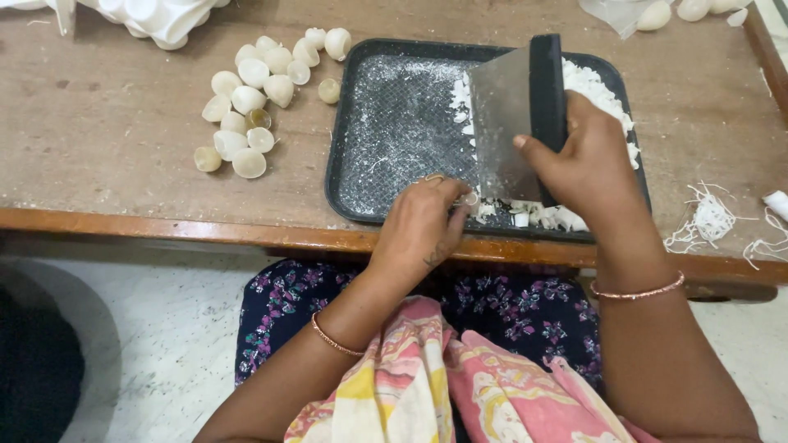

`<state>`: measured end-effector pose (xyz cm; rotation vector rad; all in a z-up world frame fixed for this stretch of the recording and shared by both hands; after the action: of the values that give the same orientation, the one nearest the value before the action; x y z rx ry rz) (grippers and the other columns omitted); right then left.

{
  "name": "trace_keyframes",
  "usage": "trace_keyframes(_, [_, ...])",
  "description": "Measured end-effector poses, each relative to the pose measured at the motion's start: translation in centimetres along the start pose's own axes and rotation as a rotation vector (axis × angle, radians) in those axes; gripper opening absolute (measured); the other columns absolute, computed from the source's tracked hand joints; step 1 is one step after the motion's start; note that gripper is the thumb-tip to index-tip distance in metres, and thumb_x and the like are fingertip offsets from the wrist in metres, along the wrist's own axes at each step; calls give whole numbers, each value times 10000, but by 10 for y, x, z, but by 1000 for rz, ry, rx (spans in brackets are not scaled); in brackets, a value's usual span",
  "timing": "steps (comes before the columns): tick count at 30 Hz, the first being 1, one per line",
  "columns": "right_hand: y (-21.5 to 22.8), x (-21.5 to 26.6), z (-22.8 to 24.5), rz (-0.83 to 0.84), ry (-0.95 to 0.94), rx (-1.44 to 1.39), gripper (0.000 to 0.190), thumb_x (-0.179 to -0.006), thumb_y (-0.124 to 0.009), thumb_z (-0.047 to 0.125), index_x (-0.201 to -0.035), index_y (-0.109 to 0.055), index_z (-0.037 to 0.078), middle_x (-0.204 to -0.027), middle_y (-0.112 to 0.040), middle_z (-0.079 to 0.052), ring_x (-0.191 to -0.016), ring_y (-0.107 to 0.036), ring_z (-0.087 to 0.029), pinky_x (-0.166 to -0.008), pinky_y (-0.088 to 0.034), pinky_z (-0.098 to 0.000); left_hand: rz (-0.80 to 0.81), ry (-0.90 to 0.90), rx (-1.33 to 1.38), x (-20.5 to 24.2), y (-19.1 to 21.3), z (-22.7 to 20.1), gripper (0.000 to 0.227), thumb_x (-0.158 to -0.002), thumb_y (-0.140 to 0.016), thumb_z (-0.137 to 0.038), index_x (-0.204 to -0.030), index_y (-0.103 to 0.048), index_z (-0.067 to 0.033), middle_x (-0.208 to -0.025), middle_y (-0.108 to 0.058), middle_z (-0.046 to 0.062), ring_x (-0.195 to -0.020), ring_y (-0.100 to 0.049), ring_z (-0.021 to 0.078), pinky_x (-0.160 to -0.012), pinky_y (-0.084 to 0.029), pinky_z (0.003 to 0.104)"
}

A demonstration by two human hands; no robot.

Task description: Chopping small wax pieces into flakes on a tray using a bench scraper.

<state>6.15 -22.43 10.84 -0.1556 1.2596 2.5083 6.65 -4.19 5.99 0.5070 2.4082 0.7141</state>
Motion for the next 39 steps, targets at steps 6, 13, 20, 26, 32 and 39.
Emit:
trace_keyframes(6, [25,9,40,-34,-32,101,644,-881,-748,108,-1456,-483,-10,-1023,-739,-257,-863,-773,-302,-684,-622,-419,-20,-40,-15,1,-8,5,108,-907,-699,-115,-943,-696,-13,-934,-712,180,-922,-678,387,-854,-538,476])
trace_keyframes(13, [4,9,45,-14,139,188,682,-844,-782,75,-1440,-473,-49,-1051,-729,-302,-977,-747,-383,-817,-576,-445,-57,-85,-34,3,-5,0,108,-891,-699,-112,-942,-713,-17,-901,-706,177,-879,-678,387,-827,-534,480])
trace_keyframes(20, [-8,4,45,93,-38,273,698,-860,-731,75,-1486,-428,8,-849,-720,-245,-763,-758,-364,-659,-579,-448,-21,-88,-35,2,-12,2,99,-914,-683,-105,-903,-699,-7,-845,-678,195,-823,-679,385,-789,-543,483])
trace_keyframes(26, [-25,-9,49,135,50,302,654,-848,-707,38,-1431,-420,-39,-815,-698,-280,-728,-741,-412,-619,-582,-456,-22,-117,-46,2,-13,0,135,-921,-675,-88,-838,-666,17,-821,-663,213,-803,-670,404,-765,-541,498])
trace_keyframes(32, [-52,-17,72,185,168,362,651,-813,-668,-6,-1414,-428,-74,-757,-689,-291,-703,-712,-451,-616,-561,-495,-26,-125,-69,2,-17,3,98,-910,-659,-61,-861,-665,24,-844,-667,231,-805,-676,414,-756,-543,503])
trace_keyframes(39, [-86,-30,81,300,119,465,609,-832,-590,-79,-1420,-434,-76,-753,-698,-245,-633,-740,-368,-508,-580,-466,-17,-122,0,2,-16,4,138,-931,-672,-82,-964,-689,50,-897,-683,264,-835,-682,441,-774,-549,507])
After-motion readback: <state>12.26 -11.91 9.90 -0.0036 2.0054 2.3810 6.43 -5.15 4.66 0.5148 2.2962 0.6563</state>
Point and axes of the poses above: each hand's wrist, its own x-axis away from the middle knuckle, its own y-axis out of the back of the hand, z = x × y, the point moved 10 cm from there along -x, towards the middle knuckle
